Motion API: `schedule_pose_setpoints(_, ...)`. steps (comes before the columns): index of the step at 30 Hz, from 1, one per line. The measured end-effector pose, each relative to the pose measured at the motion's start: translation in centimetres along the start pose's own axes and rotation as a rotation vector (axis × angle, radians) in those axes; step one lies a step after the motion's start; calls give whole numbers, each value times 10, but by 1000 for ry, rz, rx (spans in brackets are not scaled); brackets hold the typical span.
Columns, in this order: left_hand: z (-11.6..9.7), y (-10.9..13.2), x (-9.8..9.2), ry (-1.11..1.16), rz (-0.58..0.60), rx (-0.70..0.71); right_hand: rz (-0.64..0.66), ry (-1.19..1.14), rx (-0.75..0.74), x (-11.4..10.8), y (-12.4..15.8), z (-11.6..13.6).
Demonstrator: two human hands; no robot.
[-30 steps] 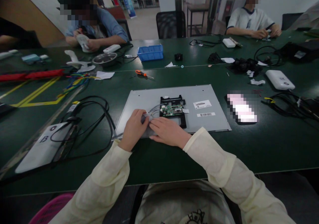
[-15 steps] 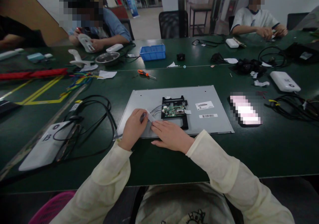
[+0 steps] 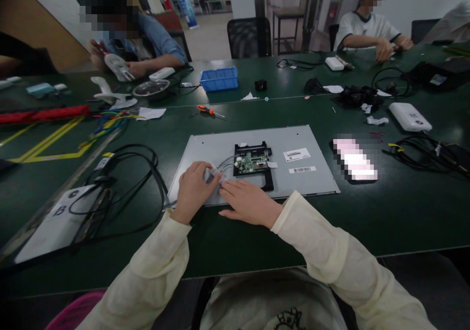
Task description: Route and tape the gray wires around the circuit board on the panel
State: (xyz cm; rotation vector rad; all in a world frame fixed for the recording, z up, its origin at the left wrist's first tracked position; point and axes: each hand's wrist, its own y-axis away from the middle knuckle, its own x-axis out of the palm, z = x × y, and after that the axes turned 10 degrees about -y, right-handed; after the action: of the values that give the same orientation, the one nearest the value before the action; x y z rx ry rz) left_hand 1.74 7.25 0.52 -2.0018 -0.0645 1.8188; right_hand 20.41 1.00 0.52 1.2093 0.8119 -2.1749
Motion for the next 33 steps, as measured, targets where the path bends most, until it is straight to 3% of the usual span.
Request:
schedule_pose_setpoints(20, 2, -2, -1, -34, 12, -26, -2, -24, -3, -2, 4, 4)
schedule_pose_setpoints(33, 0, 1, -3, 4, -36, -30, -95, -19, -29, -2, 7, 3)
